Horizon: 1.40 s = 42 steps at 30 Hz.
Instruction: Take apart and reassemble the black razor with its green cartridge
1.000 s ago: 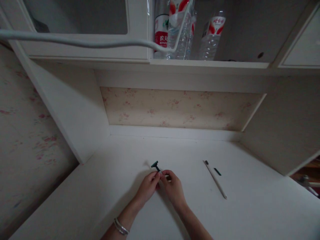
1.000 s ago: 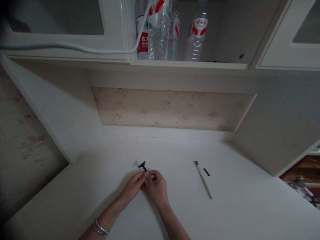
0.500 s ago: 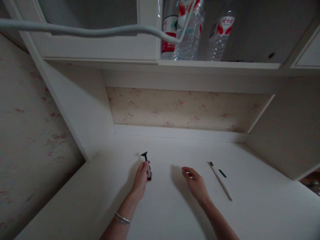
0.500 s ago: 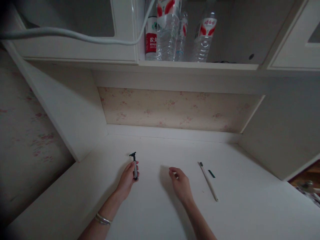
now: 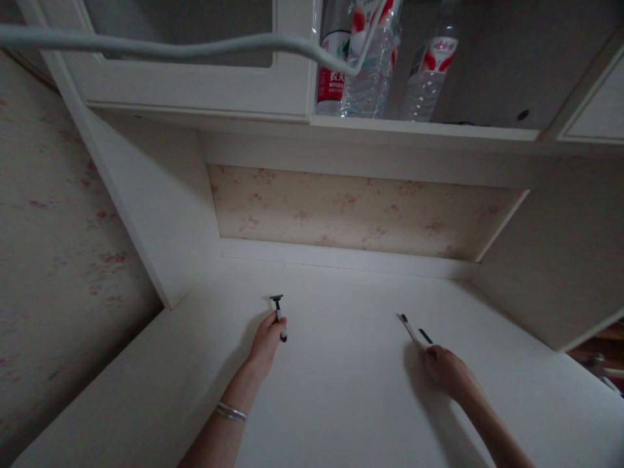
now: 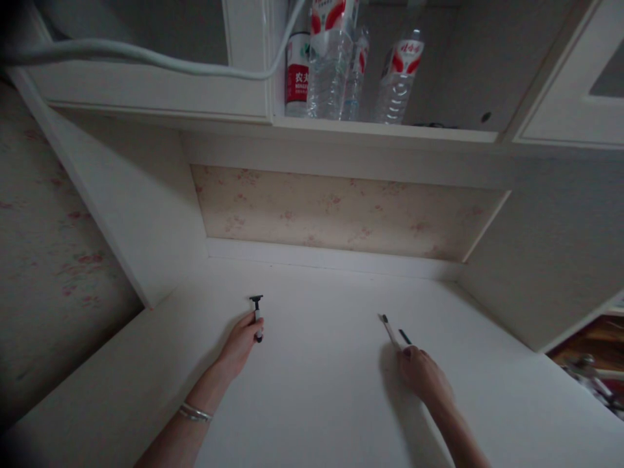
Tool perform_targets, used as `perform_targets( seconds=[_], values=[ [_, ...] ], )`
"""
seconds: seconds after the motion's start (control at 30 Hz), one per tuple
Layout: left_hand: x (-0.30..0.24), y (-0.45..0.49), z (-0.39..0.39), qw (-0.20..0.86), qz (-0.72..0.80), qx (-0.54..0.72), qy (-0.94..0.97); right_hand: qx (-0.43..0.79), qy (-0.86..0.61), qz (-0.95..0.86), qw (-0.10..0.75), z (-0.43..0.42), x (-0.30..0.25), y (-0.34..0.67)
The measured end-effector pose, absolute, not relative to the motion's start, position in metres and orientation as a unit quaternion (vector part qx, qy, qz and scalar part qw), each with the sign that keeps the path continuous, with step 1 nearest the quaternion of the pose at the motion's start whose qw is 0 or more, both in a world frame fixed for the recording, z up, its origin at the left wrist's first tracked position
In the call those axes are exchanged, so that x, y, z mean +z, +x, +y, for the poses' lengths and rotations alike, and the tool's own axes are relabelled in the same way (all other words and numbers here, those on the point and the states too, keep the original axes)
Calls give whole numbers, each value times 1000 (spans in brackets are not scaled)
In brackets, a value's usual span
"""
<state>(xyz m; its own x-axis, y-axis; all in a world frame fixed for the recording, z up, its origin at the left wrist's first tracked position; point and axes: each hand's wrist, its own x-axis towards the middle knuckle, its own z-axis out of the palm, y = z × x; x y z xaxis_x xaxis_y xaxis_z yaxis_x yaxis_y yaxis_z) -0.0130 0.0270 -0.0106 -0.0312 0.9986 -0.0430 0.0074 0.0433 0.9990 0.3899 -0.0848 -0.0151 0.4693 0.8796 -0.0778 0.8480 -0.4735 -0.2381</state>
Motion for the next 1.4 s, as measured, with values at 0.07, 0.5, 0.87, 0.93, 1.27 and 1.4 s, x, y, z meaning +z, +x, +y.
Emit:
perform_targets(
  seconds=[0.07,0.5,0.87,0.93,1.27,1.4],
  values=[
    [-10,-18,30,445,549,479,521,106,-850,-507,93,-82,-13,384],
    [-4,-58,39,71,697,291,651,257,-716,-588,276,-26,-1,204],
    [-10,-67,39,-54,716,203,665,268,-639,-681,237,22,2,82],
    [-11,-68,39,-62,716,198,667,258,-638,-689,228,29,3,75],
    [-8,-67,41,-70,712,201,669,239,-638,-703,202,46,5,50],
    [0,-62,35,-84,721,213,654,236,-638,-706,198,42,8,55]
  ],
)
